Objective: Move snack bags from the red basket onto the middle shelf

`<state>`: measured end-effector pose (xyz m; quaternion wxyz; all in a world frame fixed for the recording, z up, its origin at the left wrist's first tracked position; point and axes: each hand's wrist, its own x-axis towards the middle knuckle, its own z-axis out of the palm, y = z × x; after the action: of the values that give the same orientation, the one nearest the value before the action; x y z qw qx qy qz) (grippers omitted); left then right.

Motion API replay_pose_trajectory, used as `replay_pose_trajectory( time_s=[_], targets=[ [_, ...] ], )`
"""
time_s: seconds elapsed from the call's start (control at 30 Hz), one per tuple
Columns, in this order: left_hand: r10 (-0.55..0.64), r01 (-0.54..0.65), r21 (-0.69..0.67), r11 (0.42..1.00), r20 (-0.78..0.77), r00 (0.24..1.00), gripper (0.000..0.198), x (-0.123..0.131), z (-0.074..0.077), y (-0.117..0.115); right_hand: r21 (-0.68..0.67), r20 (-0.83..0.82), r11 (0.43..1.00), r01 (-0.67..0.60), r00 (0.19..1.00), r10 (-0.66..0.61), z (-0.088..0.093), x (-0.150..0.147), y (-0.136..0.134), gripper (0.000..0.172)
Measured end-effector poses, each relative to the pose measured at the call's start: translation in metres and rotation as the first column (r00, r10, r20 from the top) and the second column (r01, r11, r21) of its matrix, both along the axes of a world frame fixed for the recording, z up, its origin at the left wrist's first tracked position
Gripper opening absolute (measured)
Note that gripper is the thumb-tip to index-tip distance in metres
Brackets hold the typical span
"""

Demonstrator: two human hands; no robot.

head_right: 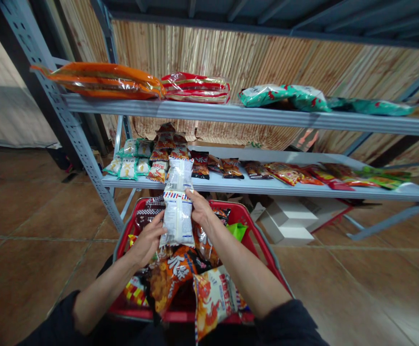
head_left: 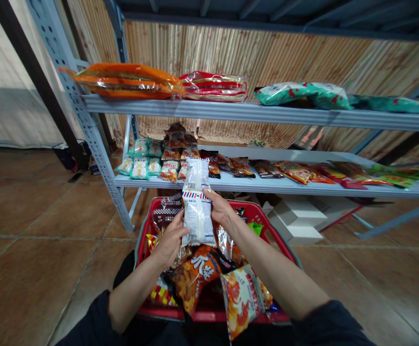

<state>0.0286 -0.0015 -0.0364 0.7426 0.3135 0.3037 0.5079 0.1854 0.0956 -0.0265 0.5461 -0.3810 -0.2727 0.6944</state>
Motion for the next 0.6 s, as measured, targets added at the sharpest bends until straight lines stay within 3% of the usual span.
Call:
replay_pose_trajectory(
  time_s=[0.13, 0.3, 0.6],
  targets=[
    [0.039, -0.039, 0.001, 0.999, 0.06, 0.997, 0.052, 0.003, 0.008, 0.012, 0.001, 0.01, 1.0, -0.01, 1.0, 0.01, -0.001, -0.001, 0.0, 0.01],
    [0.102, -0.104, 0.067, 0.992, 0.024, 0.994, 0.04, 0.012, 0.014, 0.028, 0.029, 0.016, 0.998, -0.055, 0.998, 0.055, -0.001, -0.004, -0.001, 0.009],
    [0.218, -0.21, 0.081, 0.974, -0.11, 0.97, 0.039, 0.023, 0.013, 0.037, 0.03, 0.118, 0.999, -0.022, 0.993, 0.018, -0.003, -0.007, -0.001, 0.012]
  ],
)
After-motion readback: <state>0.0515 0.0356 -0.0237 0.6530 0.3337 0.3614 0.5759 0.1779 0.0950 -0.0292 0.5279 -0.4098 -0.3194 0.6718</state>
